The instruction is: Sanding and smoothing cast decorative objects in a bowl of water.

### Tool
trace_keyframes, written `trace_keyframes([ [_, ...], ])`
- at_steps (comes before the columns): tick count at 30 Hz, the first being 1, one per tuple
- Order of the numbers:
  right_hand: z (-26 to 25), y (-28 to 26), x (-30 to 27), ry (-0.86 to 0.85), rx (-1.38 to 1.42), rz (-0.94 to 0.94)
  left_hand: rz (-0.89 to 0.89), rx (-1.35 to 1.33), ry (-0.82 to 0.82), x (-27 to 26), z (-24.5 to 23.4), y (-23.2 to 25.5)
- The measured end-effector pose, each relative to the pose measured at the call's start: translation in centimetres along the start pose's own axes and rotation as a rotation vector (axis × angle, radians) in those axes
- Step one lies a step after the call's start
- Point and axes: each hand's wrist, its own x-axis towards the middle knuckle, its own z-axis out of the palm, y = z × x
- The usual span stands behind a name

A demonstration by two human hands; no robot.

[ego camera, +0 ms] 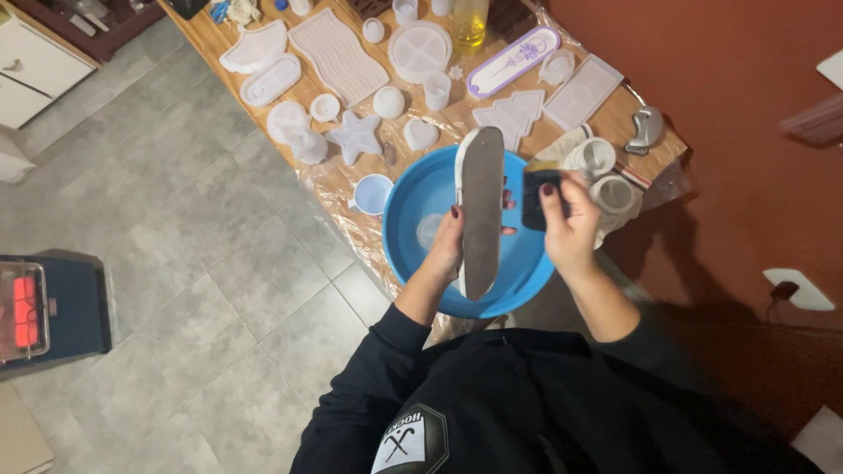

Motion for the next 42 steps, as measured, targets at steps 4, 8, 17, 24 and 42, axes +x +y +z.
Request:
trace_keyframes([
  [4,-0.3,-5.7,2.1,0.014,-0.15,-0.266,-0.081,-0.114,-0.007,-0.6,-1.5,-2.4],
  [8,0.5,-9.0,3.4,-0.051,-0.338,-0.489,-0.149,-0.183,0.025,-0.7,-1.3,-2.5],
  [17,0.7,-9.6,6.5,-0.332,-0.596,-0.901,-0.204,0.118,0.027,-0.5,-0.3,-0.2],
  [24,-0.2,-8.7,7.3,-0.363,-0.707,-1.206,-0.222,0.11,0.024,-0.3,0.0,0.2],
  [42,-1.8,-5.7,6.2,-0.304,-0.73,-1.01,-0.177,0.18,0.01,-0.4,-0.9,-2.1],
])
